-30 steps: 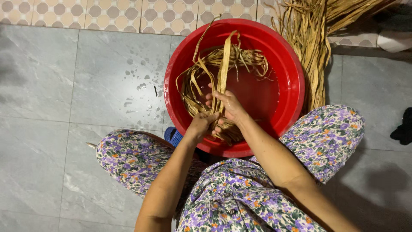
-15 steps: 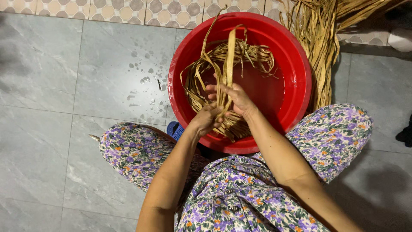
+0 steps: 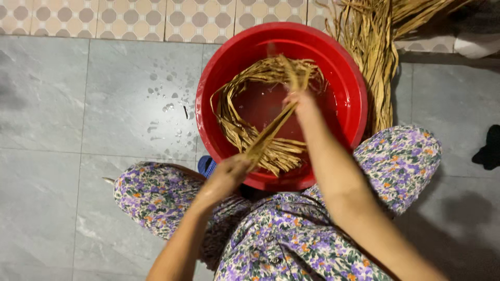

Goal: The person sits on the floor and repeatedly submerges, agitates, and wrings long dried plant strips in a red basin of water. The strips are handled by hand and kept wet in the basin.

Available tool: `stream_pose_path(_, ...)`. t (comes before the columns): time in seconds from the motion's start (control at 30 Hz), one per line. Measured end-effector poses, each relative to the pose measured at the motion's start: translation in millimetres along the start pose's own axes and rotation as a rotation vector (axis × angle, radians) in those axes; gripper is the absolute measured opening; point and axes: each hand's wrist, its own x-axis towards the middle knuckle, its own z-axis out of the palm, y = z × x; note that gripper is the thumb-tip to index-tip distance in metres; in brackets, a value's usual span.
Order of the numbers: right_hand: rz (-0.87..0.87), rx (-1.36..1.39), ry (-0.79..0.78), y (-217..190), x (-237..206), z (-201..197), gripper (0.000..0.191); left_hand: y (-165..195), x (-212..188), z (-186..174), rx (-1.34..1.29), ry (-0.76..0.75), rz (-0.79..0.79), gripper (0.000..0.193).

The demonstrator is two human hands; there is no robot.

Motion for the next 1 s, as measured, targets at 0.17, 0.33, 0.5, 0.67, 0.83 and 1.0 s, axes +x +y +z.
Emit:
stream_pose_path(0.17, -0.034, 0.164, 0.323, -72, 14, -56, 0.031, 28, -96, -79, -0.078, 0.143, -0.088, 0.030)
stream_pose_path(0.33, 0.010, -0.106, 0.299, -69, 3, -47, 0.058, 14, -87, -107, -0.294, 0.261, -0.083, 0.023)
stream_pose_path(0.5, 0.195, -0.266, -0.149, 5, -77, 30, 0.069, -38, 40, -41, -0.338, 0.325, -0.197, 0.028)
stream_pose_path(0.67, 0.301, -0.279, -0.318, 65, -132, 73, 0.028, -85, 139, 42, -0.060, 0.424, 0.042, 0.037)
stream_pose_path(0.83, 0.315, -0.311, -0.073, 50, -68, 25, 0.025, -69, 94, 76, 0.129, 0.144, 0.010, 0.044)
stream_pose_path(1.0, 0.028, -0.154, 0.050, -6, 1, -33, 0.015, -29, 14, 29, 0.020, -0.087, -0.049, 0.040)
